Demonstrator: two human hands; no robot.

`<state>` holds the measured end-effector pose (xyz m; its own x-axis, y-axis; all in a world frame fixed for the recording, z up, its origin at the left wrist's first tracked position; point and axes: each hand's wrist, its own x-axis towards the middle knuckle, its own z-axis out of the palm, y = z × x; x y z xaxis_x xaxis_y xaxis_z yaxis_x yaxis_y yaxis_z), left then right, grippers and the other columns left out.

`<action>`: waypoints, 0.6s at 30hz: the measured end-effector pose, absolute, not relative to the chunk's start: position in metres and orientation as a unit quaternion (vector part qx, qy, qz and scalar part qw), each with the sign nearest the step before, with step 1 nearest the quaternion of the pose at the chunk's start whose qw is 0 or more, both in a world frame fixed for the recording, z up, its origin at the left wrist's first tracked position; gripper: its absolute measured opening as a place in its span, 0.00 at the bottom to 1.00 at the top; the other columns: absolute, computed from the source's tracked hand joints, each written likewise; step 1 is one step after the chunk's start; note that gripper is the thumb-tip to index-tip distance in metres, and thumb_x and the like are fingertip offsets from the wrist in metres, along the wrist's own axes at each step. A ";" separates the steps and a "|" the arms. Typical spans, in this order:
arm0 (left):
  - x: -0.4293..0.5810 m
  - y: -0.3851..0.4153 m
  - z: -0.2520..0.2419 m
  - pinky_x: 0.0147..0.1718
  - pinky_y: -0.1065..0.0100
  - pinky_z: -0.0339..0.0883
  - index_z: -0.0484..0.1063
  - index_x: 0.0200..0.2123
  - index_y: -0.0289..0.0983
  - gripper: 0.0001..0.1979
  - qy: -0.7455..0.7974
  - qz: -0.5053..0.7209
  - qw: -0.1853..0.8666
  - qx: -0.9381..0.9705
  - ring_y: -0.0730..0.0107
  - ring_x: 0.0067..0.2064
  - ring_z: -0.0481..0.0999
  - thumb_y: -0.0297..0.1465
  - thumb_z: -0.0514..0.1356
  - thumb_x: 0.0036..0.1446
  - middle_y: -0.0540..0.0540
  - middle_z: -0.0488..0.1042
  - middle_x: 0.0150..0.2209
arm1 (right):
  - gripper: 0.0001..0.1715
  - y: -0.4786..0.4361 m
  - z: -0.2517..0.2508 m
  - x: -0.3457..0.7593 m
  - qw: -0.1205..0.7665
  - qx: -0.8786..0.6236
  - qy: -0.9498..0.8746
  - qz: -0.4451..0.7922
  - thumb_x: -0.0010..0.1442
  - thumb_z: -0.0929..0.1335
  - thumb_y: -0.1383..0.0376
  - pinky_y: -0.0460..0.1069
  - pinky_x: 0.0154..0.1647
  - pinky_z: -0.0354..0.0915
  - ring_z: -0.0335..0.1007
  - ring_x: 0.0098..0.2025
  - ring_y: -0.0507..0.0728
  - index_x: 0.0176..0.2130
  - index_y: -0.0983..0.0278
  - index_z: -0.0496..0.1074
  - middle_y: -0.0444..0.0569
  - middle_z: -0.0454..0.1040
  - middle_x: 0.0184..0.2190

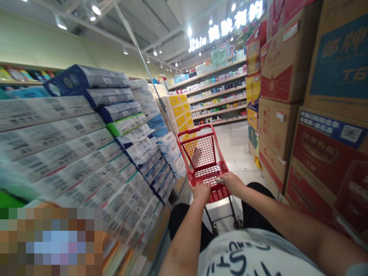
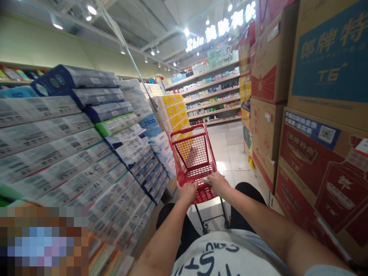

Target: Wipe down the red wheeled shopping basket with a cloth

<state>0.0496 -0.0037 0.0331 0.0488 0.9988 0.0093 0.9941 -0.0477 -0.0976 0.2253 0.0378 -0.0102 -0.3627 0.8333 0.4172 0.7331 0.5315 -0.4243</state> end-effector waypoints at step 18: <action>0.044 0.005 0.019 0.59 0.31 0.31 0.78 0.38 0.42 0.28 -0.686 -0.051 0.025 -0.725 0.54 0.49 0.72 0.44 0.39 0.66 0.44 0.79 0.43 | 0.11 0.040 -0.019 0.225 0.307 -0.475 -0.822 0.067 0.56 0.64 0.72 0.49 0.41 0.58 0.64 0.42 0.57 0.39 0.64 0.74 0.52 0.73 0.38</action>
